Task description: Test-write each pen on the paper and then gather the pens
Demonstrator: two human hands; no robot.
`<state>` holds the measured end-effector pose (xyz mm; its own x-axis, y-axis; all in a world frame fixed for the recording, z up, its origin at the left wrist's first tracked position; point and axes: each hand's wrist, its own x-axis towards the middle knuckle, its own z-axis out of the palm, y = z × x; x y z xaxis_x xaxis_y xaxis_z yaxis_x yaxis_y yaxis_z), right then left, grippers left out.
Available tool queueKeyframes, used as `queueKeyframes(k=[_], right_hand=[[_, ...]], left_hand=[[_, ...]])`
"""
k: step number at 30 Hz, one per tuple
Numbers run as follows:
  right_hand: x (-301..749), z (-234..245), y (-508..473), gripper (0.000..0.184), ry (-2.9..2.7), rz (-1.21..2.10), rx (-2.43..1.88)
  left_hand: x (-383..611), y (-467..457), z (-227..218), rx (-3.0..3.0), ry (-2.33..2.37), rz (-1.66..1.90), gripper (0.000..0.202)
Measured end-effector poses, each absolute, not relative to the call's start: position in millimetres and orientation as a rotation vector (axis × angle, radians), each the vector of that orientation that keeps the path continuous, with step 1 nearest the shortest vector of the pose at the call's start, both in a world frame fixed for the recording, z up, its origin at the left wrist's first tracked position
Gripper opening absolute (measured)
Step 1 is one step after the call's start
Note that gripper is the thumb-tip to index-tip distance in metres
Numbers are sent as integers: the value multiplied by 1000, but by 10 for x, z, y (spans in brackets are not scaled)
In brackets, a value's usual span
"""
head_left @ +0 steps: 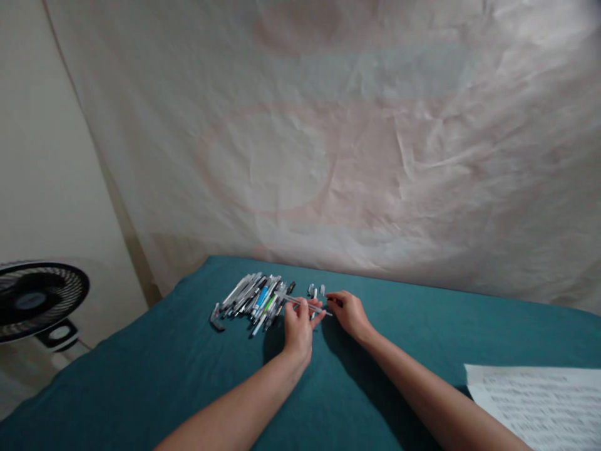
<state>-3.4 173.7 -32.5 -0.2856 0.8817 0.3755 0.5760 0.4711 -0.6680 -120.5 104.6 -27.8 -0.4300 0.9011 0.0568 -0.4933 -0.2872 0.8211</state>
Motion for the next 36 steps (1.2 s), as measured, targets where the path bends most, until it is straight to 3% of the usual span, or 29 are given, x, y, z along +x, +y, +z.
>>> queueKeyframes(k=[8,21,36], right_hand=[[-278,-395,1979,28,-2030,338,-1257],[-266,-471,1999,7,-2118,164,-1336],[-234,-382,1900,17,-2138,167,-1375]], left_hand=[[-1222,1073,-307,655,961,1863,19],[-1217,1093,-330,644,977,1845,19],[-1205,1073,-307,651,982,1825,21]])
